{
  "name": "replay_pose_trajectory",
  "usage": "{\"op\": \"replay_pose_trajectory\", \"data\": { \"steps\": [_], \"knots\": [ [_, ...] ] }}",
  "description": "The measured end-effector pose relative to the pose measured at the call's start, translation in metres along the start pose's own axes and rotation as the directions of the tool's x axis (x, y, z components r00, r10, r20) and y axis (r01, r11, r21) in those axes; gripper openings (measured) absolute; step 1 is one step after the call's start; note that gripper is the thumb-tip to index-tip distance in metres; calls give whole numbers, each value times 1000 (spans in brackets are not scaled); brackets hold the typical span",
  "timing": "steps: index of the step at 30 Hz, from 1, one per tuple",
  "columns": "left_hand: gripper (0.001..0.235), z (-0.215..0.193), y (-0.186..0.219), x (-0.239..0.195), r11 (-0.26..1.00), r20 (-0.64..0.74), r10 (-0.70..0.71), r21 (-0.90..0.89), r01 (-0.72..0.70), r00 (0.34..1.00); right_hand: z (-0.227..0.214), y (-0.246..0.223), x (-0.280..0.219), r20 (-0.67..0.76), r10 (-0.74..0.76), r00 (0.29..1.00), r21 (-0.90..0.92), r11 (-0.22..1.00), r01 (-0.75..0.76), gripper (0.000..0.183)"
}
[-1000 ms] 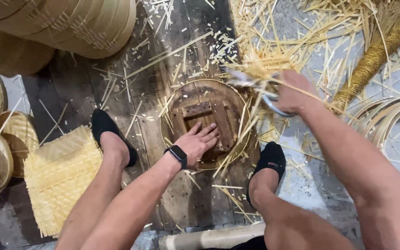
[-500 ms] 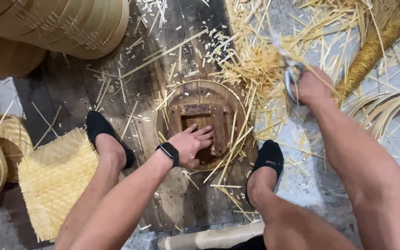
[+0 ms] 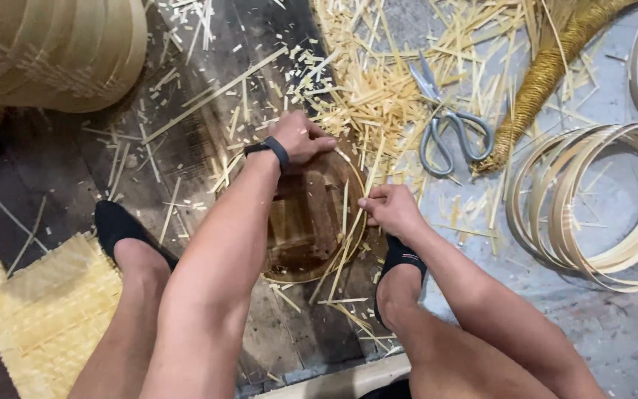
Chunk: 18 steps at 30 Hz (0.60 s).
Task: Trimming excess bamboo from a woven base and fitting a rim to create circular bamboo trays.
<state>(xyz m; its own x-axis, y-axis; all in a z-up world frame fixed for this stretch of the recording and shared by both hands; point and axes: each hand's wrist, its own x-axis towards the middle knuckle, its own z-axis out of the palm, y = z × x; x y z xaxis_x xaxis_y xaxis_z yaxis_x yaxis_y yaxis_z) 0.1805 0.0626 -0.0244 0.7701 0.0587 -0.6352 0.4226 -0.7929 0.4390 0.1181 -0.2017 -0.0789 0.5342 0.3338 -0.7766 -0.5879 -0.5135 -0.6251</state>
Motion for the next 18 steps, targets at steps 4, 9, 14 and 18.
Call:
{"op": "replay_pose_trajectory", "data": {
  "steps": [4, 9, 14, 18],
  "knots": [
    [33, 17, -13, 19, 998, -50, -22, -52, 19, 999, 2, 16, 17, -68, -33, 997, 79, 996, 38, 18],
    [33, 38, -28, 15, 982, -365, 174, -4, -189, 914, 8, 19, 18, -81, -35, 996, 103, 994, 44, 22],
    [35, 34, -76, 6, 916, -458, 220, -206, -344, 861, -42, -20, 24, 99, -220, 971, -530, 814, 238, 16],
    [41, -12, -135, -65, 888, -206, -366, -370, 274, 907, -118, -45, 29, -180, -457, 871, 702, 561, 439, 21]
  ]
}}
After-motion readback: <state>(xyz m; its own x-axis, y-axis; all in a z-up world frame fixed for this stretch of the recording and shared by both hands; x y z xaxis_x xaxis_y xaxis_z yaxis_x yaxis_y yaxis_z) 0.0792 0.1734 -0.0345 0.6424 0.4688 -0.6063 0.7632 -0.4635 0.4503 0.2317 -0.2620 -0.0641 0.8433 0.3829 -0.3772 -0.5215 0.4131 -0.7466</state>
